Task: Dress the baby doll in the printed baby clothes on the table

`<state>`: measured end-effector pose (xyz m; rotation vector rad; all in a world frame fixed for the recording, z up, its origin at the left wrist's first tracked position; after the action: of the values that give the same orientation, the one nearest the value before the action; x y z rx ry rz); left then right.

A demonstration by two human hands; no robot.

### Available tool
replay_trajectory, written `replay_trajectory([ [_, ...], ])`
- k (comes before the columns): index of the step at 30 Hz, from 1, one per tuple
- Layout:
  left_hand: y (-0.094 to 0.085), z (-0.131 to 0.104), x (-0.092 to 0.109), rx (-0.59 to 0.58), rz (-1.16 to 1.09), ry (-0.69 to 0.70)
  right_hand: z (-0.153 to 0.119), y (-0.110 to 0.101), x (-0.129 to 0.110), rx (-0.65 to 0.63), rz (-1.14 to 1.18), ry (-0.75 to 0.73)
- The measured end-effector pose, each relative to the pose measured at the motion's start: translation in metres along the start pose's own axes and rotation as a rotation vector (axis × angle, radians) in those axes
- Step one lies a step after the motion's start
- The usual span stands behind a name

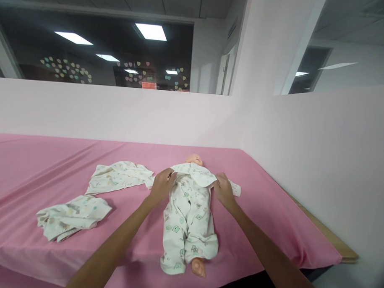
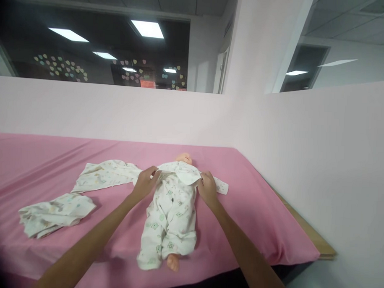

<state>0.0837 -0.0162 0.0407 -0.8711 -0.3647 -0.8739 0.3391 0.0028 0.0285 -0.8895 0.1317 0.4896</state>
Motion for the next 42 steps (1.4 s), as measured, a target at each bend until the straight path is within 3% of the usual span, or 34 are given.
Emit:
replay_trajectory([
  [2,0.005,0.0,0.016,-0.01,-0.04,0.059,-0.004,-0.009,-0.016,0.032,0.018,-0.034],
  [5,0.022,-0.015,0.037,-0.184,0.032,0.25,-0.017,-0.015,-0.043,-0.01,0.04,-0.203],
  [7,0.025,-0.028,0.037,-0.249,0.071,0.305,-0.031,-0.014,-0.055,-0.08,0.055,-0.353],
  [9,0.017,-0.035,0.024,-0.228,0.065,0.238,-0.043,-0.01,-0.05,-0.116,0.08,-0.395],
  [13,-0.002,-0.038,-0.006,-0.121,0.093,0.052,-0.054,0.003,-0.001,-0.035,0.165,-0.056],
  [15,-0.003,-0.034,-0.014,-0.103,0.154,-0.005,-0.057,0.017,0.019,-0.075,0.201,0.099],
  [18,0.007,-0.029,-0.025,-0.152,0.282,-0.116,-0.058,0.034,0.026,-0.202,0.191,0.152],
  [22,0.016,-0.035,-0.027,-0.252,0.393,-0.132,-0.062,0.027,0.023,-0.242,0.131,0.125],
  [26,0.011,-0.051,-0.019,-0.321,0.453,-0.068,-0.07,0.01,0.003,-0.316,0.034,-0.043],
  [28,0.007,-0.053,-0.011,-0.32,0.487,-0.035,-0.068,-0.002,-0.012,-0.279,-0.059,-0.127],
  [31,0.0,-0.043,0.005,-0.222,0.469,0.012,-0.053,-0.013,-0.038,-0.165,-0.156,-0.199],
  [34,0.004,-0.03,0.027,-0.207,0.297,0.094,-0.036,-0.009,-0.064,-0.129,-0.143,-0.263],
  [37,0.014,-0.026,0.044,-0.246,0.131,0.183,-0.026,-0.003,-0.081,-0.122,-0.045,-0.233],
  [42,0.03,-0.036,0.056,-0.359,0.144,0.299,-0.031,0.007,-0.1,-0.237,-0.021,-0.283],
])
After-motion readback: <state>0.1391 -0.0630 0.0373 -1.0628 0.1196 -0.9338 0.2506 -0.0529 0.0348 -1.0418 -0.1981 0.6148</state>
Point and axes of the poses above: each hand's wrist, its own z-axis towards the middle knuckle, its own y-axis out of the palm, x = y × z, the point moved 7 cm from there along z, towards the middle knuckle, and after that the axes turned 12 degrees about -z, right-handed, at the moved point
